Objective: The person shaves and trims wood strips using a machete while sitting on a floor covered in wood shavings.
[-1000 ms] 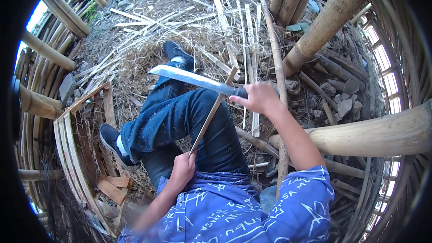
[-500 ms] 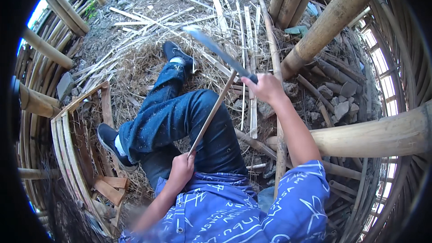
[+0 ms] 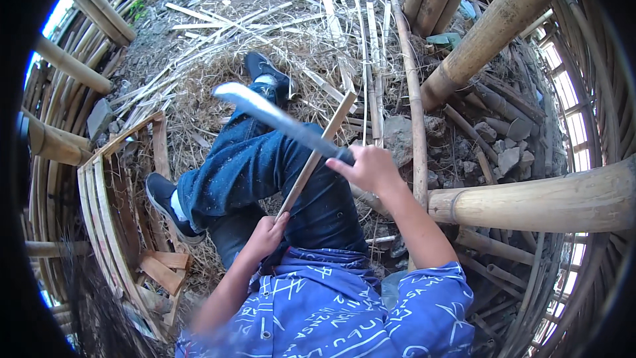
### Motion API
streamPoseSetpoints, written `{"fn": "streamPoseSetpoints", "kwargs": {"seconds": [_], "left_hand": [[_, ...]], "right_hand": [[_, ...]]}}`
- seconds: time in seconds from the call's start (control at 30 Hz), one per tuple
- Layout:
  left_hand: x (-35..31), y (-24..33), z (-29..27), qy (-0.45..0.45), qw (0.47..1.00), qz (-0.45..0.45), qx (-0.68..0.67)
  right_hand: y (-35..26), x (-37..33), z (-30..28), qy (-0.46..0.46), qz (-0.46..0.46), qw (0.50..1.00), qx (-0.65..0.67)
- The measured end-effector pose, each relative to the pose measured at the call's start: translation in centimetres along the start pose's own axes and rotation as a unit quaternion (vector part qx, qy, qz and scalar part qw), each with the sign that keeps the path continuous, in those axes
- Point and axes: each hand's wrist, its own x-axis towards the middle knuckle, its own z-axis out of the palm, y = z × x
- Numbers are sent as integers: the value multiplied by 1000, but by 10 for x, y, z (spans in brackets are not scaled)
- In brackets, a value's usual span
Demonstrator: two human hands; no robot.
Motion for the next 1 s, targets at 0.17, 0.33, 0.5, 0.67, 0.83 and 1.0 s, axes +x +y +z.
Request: {"fn": "streamPoseSetpoints", "kwargs": {"seconds": [0.17, 0.33, 0.5, 0.67, 0.83, 1.0], "left_hand": [[2, -7, 1, -14, 999, -33, -21], [-1, -1, 4, 19, 1000, 10, -14], [-6, -12, 1, 14, 1000, 4, -9], [-6, -10, 0, 7, 1000, -17, -19], [-5, 2, -3, -20, 999, -20, -23], [-2, 5, 2, 3, 1000, -1, -20]], "right_hand": [[-14, 9, -6, -19, -42, 997, -54], [45, 50, -36, 36, 64, 996, 42], [49, 54, -48, 63, 79, 995, 10], [34, 20, -28, 133, 91, 984, 80], [19, -18, 0, 92, 59, 972, 209], [-30, -40, 11, 52, -52, 992, 107]]}}
